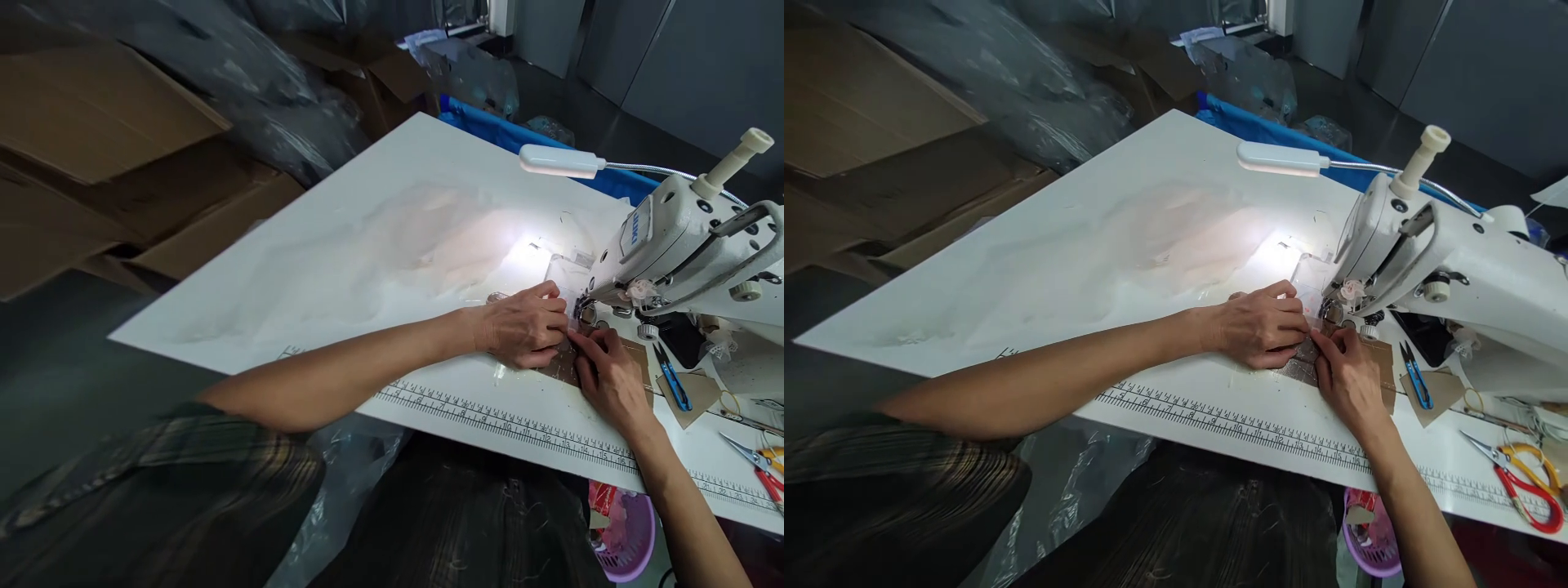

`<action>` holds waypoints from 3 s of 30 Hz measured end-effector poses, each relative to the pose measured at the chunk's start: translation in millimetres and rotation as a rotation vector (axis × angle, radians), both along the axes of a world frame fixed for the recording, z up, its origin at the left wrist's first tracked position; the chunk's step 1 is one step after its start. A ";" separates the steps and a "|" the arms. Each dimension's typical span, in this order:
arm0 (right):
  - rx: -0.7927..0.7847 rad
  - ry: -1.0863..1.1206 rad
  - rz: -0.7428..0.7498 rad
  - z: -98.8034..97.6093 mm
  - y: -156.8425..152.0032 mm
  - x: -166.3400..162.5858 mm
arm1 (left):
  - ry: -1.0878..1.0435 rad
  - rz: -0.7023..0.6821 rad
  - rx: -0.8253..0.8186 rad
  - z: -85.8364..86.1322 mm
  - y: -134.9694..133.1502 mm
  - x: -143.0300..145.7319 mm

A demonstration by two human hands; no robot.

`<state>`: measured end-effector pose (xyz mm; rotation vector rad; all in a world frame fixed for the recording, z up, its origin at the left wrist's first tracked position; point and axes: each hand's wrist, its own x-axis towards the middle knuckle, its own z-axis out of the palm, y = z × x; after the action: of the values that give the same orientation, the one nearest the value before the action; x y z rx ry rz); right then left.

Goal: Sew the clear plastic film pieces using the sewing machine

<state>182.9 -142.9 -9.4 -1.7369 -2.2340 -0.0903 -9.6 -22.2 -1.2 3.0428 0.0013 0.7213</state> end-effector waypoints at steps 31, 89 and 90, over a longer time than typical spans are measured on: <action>-0.162 -0.070 -0.082 11.0 6.3 -4.5 | 0.240 0.151 -0.022 3.5 1.8 -0.1; 0.106 0.567 -0.124 -12.7 -7.8 30.8 | -0.427 0.773 -0.735 -12.2 22.5 -3.7; 0.108 0.565 -0.125 -13.0 -8.2 30.5 | -0.437 0.759 -0.742 -12.2 21.8 -3.6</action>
<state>213.3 -151.1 -22.4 -1.5942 -1.6834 0.2219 -13.2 -0.4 -13.4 2.0718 1.1590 1.0737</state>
